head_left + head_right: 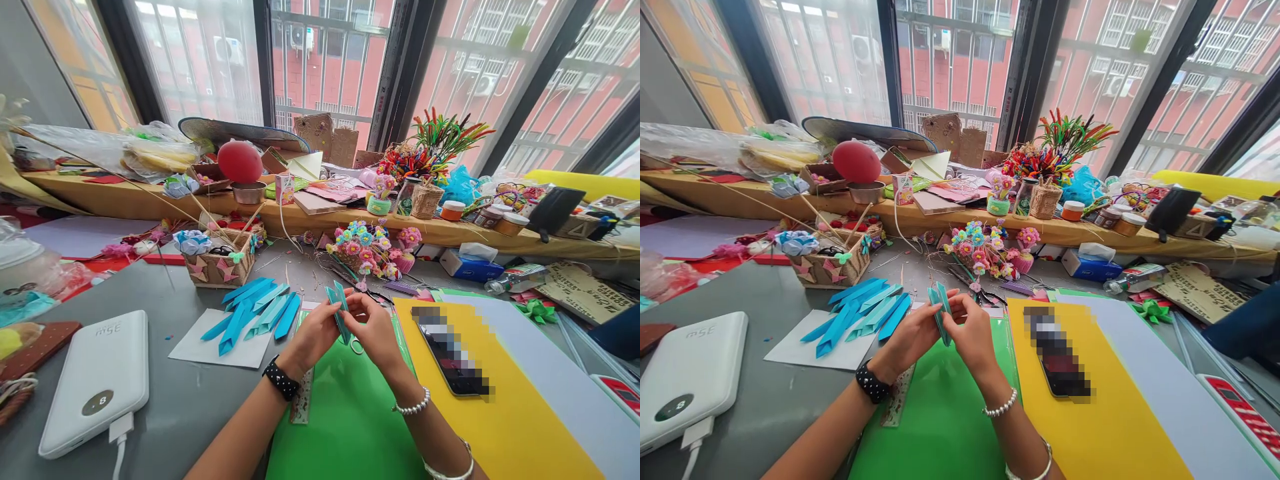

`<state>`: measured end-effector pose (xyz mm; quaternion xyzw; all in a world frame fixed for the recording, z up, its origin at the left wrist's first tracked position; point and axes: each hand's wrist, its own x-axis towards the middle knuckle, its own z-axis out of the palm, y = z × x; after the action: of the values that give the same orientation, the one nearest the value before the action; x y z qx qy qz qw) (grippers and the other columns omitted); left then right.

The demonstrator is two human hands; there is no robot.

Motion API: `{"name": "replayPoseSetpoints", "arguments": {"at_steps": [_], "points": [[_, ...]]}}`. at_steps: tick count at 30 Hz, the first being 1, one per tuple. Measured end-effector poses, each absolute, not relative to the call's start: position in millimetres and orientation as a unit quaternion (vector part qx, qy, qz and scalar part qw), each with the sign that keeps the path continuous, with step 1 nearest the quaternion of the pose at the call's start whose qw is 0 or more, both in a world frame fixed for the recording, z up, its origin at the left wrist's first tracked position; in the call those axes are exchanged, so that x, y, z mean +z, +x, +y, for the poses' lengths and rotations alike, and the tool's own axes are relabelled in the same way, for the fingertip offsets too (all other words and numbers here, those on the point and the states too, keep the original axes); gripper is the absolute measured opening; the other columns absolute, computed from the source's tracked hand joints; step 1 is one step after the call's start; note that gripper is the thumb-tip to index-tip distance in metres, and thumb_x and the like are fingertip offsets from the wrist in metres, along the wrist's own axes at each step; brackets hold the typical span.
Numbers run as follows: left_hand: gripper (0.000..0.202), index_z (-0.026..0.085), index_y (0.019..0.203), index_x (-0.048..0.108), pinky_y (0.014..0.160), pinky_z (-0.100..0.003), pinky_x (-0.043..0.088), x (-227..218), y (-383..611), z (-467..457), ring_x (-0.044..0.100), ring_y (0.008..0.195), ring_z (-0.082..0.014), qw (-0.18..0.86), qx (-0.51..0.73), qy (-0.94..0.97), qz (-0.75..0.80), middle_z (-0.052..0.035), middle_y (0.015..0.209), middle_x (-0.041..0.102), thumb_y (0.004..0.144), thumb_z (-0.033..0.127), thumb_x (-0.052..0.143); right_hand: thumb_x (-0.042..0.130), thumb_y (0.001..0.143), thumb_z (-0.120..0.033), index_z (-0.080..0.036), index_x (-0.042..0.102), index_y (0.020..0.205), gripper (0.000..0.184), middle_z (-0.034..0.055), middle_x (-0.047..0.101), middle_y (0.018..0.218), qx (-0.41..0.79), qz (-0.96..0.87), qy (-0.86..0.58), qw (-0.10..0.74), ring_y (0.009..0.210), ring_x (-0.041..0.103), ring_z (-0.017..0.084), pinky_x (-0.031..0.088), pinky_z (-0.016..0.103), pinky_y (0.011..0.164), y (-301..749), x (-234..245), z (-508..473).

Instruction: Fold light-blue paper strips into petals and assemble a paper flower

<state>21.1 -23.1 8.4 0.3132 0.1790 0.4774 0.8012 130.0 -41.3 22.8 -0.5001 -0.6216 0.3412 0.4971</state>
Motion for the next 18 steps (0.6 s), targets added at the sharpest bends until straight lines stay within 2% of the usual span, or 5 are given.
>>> {"name": "replayPoseSetpoints", "arguments": {"at_steps": [5, 12, 14, 18], "points": [[0.040, 0.011, 0.104, 0.057, 0.085, -0.035, 0.037, 3.9, 22.5, -19.8, 0.056, 0.093, -0.0229, 0.813, 0.476, 0.294, 0.163, -0.0095, 0.094, 0.065, 0.068, 0.008, 0.040, 0.054, 0.069, -0.017, -0.015, 0.056, 0.083, 0.014, 0.0038, 0.063, 0.078, 0.328, -0.629, -0.505, 0.491, 0.069, 0.059, 0.015, 0.049, 0.025, 0.061, 128.5, 22.8, -43.1], [0.030, 0.009, 0.089, 0.061, 0.079, -0.032, 0.041, 4.2, 22.4, -20.1, 0.059, 0.086, -0.0215, 0.786, 0.503, 0.267, 0.242, -0.0088, 0.083, 0.067, 0.066, 0.010, 0.042, 0.056, 0.070, -0.019, -0.016, 0.058, 0.085, 0.015, 0.0059, 0.061, 0.084, 0.218, -0.660, -0.524, 0.492, 0.075, 0.057, 0.017, 0.048, 0.030, 0.066, 126.2, 18.2, -44.0], [0.030, 0.009, 0.087, 0.061, 0.077, -0.031, 0.043, 4.1, 22.6, -19.5, 0.059, 0.084, -0.0204, 0.779, 0.509, 0.252, 0.263, -0.0082, 0.080, 0.067, 0.065, 0.008, 0.041, 0.057, 0.069, -0.021, -0.016, 0.058, 0.084, 0.016, 0.0060, 0.061, 0.083, 0.231, -0.651, -0.527, 0.496, 0.072, 0.058, 0.017, 0.048, 0.030, 0.065, 126.5, 20.0, -43.8], [0.032, 0.011, 0.090, 0.058, 0.075, -0.029, 0.044, 3.5, 23.4, -18.0, 0.059, 0.082, -0.0186, 0.769, 0.526, 0.228, 0.284, -0.0064, 0.080, 0.066, 0.065, 0.006, 0.038, 0.059, 0.068, -0.028, -0.016, 0.058, 0.084, 0.020, 0.0053, 0.063, 0.079, 0.337, -0.618, -0.507, 0.498, 0.071, 0.060, 0.016, 0.049, 0.027, 0.061, 127.2, 30.1, -46.0]]}}
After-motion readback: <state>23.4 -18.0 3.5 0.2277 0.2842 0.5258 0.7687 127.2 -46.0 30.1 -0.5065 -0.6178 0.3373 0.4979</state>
